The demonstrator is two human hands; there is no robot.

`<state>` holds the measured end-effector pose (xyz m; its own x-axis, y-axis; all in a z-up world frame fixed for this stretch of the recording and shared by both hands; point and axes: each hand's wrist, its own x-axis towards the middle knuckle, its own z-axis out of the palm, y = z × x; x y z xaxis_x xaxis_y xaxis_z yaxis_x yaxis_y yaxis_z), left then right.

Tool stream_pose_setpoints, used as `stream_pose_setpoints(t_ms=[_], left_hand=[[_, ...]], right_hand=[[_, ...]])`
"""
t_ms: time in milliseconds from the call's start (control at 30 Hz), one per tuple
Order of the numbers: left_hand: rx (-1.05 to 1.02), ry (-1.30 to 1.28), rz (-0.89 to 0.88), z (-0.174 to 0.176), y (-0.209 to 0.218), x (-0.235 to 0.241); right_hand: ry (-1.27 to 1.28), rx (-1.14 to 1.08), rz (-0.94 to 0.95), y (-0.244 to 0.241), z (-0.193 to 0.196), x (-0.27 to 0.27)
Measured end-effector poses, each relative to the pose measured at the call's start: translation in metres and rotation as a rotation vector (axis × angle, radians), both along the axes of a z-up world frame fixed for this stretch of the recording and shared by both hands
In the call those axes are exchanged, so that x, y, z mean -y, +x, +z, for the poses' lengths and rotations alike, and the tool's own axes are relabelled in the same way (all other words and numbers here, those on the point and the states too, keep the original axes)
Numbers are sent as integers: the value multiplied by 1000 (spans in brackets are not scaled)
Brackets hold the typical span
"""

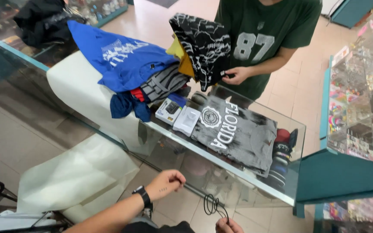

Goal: Unpacking small electronic accessories and folding various t-shirts on a retail counter for organization.

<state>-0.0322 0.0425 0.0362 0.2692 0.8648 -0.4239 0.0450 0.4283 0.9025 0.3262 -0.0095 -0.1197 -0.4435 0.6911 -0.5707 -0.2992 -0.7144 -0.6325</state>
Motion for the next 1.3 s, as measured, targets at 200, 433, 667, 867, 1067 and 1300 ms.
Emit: stream_pose_setpoints(t_ms=[200, 433, 667, 867, 1067, 1300], left_hand=[[-168, 113, 96, 51, -61, -69], [-322, 514, 294, 41, -146, -175], [-402, 677, 145, 27, -179, -253], [-468, 899, -58, 13, -169, -284], [-477, 903, -143, 1, -167, -293], [-524, 845, -186, -4, -172, -301]], right_hand=[[-44, 344, -343, -90, 170, 23], [-32, 478, -347, -147, 191, 2], [-19, 604, -271, -206, 198, -15], [-67, 655, -277, -228, 187, -16], [-35, 713, -311, -244, 187, -14], [-28, 720, -328, -256, 198, -20]])
